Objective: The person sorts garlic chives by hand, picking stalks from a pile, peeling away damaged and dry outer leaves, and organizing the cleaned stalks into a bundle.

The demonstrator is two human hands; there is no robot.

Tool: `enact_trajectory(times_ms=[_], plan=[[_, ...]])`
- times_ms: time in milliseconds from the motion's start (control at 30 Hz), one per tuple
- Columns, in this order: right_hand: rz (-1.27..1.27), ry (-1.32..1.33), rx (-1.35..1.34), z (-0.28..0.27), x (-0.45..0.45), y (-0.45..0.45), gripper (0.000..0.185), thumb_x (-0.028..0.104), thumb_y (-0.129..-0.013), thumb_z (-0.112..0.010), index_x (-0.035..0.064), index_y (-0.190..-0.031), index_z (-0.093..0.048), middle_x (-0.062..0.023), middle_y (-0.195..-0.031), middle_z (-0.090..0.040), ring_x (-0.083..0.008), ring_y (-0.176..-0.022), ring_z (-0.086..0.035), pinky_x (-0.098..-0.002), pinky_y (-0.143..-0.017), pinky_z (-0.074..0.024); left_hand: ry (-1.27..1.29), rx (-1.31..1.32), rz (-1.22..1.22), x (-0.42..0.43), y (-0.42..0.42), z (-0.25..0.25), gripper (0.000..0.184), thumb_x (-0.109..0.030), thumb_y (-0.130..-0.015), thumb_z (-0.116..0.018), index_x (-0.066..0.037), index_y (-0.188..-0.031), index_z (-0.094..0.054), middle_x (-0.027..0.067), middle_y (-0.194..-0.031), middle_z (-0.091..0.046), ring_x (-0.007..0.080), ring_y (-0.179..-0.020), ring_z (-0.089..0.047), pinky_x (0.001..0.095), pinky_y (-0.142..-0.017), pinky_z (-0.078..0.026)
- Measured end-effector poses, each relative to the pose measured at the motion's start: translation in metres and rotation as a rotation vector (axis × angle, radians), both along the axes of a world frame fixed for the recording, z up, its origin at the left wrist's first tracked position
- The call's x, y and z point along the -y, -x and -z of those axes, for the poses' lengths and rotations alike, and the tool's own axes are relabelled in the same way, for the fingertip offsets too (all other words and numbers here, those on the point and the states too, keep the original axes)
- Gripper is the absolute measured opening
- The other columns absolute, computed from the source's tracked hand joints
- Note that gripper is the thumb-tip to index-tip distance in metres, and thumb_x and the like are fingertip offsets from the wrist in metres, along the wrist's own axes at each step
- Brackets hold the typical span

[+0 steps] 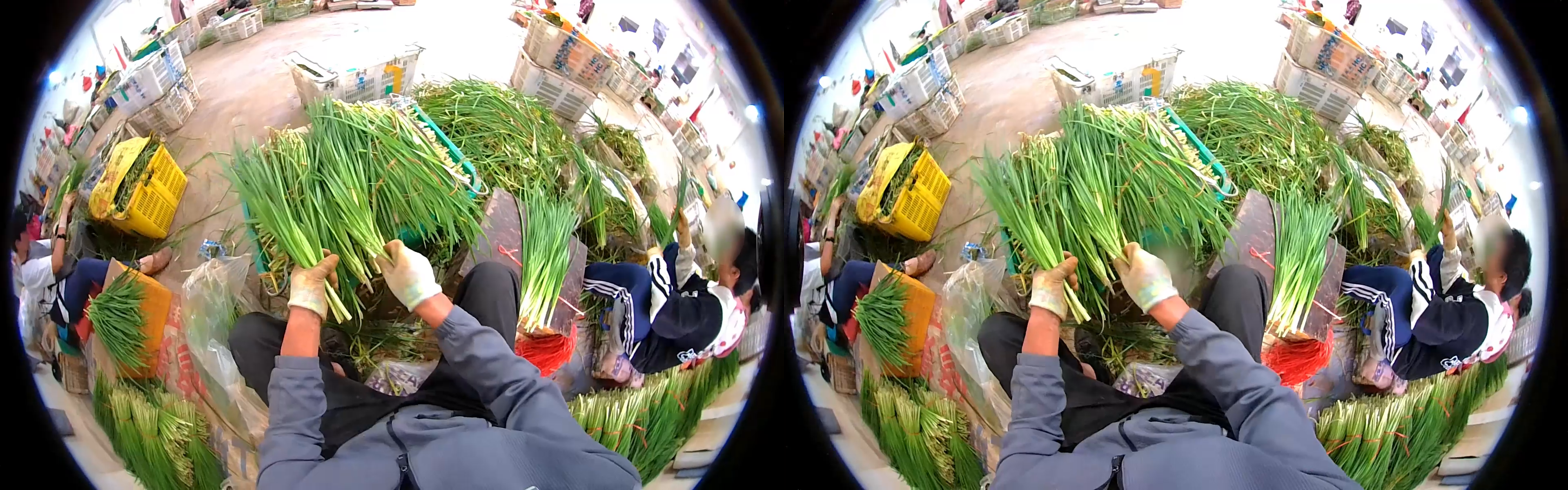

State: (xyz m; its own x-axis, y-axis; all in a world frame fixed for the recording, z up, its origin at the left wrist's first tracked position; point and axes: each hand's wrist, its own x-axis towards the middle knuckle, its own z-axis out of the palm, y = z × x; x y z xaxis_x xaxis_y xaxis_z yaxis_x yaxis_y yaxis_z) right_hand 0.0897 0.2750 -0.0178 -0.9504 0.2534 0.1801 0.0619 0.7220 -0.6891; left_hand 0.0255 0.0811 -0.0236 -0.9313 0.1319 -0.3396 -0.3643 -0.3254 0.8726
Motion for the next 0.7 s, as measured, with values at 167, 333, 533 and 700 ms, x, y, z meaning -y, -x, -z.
enact_trajectory(times_ms=[167, 333, 533, 700], plan=[[0.036, 0.207, -0.291, -0.002, 0.023, -0.033, 0.024, 0.014, -0.085, -0.071, 0.0046, -0.105, -0.06, -0.0168, -0.089, -0.067, -0.0355, -0.08, -0.067, -0.0385, -0.07, -0.0541, 0.093, 0.015, 0.064, -0.031, -0.008, -0.003, 0.068, -0.032, -0.067, -0.093, 0.001, -0.112, -0.055, 0.0074, -0.079, -0.066, 0.0178, -0.055, -0.058, 0.0334, -0.051, -0.047], [-0.023, 0.293, -0.385, 0.008, 0.042, -0.037, 0.028, 0.012, -0.084, -0.073, 0.0024, -0.108, -0.062, -0.0171, -0.094, -0.067, -0.0323, -0.083, -0.069, -0.0359, -0.072, -0.0546, 0.073, -0.039, 0.116, -0.028, -0.008, -0.003, 0.037, -0.012, -0.076, -0.084, 0.0, -0.102, -0.061, 0.0071, -0.076, -0.065, 0.017, -0.054, -0.058, 0.0316, -0.05, -0.046], [-0.181, 0.86, -0.088, -0.002, 0.051, -0.036, 0.037, 0.014, -0.087, -0.072, -0.0027, -0.116, -0.058, -0.0136, -0.101, -0.069, -0.0213, -0.095, -0.067, -0.0317, -0.085, -0.0525, 0.03, -0.057, 0.053, -0.004, -0.009, -0.001, 0.034, -0.008, -0.075, -0.079, 0.004, -0.104, -0.065, 0.0137, -0.089, -0.071, 0.0192, -0.058, -0.061, 0.0328, -0.052, -0.05], [-0.115, 1.15, 0.155, 0.002, 0.041, -0.019, 0.034, 0.013, -0.086, -0.073, -0.0028, -0.111, -0.057, -0.0066, -0.097, -0.064, -0.0132, -0.087, -0.065, -0.0274, -0.076, -0.0523, -0.082, -0.051, 0.052, 0.008, -0.011, 0.006, 0.033, -0.008, -0.076, -0.078, 0.004, -0.104, -0.066, 0.0138, -0.091, -0.072, 0.0186, -0.058, -0.061, 0.0324, -0.05, -0.051]])
